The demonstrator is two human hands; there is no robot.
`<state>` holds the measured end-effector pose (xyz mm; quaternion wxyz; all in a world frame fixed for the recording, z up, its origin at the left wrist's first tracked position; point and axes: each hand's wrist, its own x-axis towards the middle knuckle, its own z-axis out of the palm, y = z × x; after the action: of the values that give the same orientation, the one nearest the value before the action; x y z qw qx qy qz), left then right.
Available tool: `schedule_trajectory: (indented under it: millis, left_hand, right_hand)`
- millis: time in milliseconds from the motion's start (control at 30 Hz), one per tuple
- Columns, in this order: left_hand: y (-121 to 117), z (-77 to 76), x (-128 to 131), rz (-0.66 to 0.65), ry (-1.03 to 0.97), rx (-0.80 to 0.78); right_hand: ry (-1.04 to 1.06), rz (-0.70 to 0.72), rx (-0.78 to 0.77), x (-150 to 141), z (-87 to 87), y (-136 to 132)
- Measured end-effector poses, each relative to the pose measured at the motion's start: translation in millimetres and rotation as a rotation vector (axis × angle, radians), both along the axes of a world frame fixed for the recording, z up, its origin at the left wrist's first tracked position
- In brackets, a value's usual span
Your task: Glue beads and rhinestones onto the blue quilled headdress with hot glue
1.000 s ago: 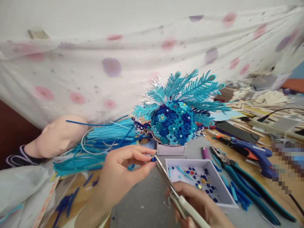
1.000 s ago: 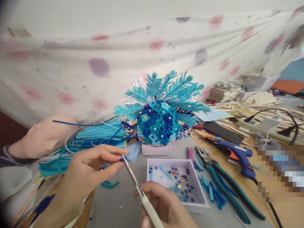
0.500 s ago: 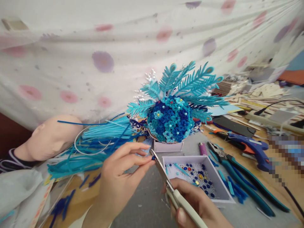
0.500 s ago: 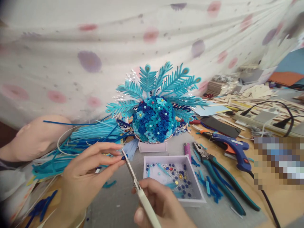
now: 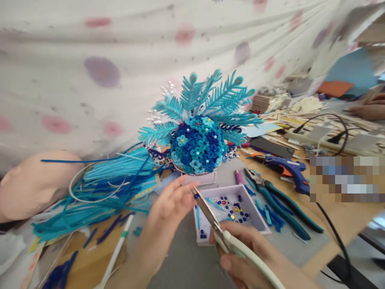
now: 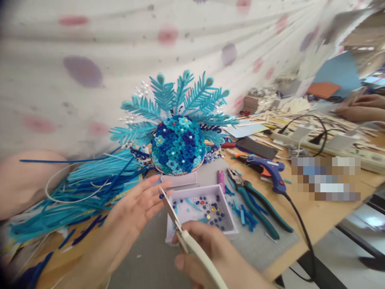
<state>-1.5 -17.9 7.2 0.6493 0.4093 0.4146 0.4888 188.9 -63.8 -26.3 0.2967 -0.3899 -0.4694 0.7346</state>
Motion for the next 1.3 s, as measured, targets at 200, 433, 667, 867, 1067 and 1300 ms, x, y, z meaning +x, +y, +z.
schedule_trajectory:
  millis: [200, 433, 667, 867, 1067, 1300]
  left_hand:
    - [8.1, 14.4, 21.8, -0.133, -0.108, -0.238]
    - [16.9, 27.3, 67.0, 0.151, -0.454, -0.634]
    - [26.8, 20.2, 83.9, 0.195, -0.479, -0.686]
    - [27.0, 11.8, 74.6, 0.207, -0.303, -0.598]
    - [26.4, -1.3, 24.4, -0.093, 0.419, 0.312]
    - [38.4, -8.2, 15.4, -0.216, 0.703, 0.778]
  right_hand:
    - [-0.430, 0.045, 0.308, 36.4, 35.7, 4.1]
    - [-1.051, 0.223, 0.618, 52.3, 59.4, 22.5]
    - [-1.394, 0.361, 0.802, 49.1, 71.7, 39.5]
    - [-1.351, 0.414, 0.814, 56.9, 67.7, 43.3]
    - [-0.898, 0.492, 0.634, 81.8, 64.9, 57.0]
    - [-0.557, 0.568, 0.267, 101.9, 61.9, 72.1]
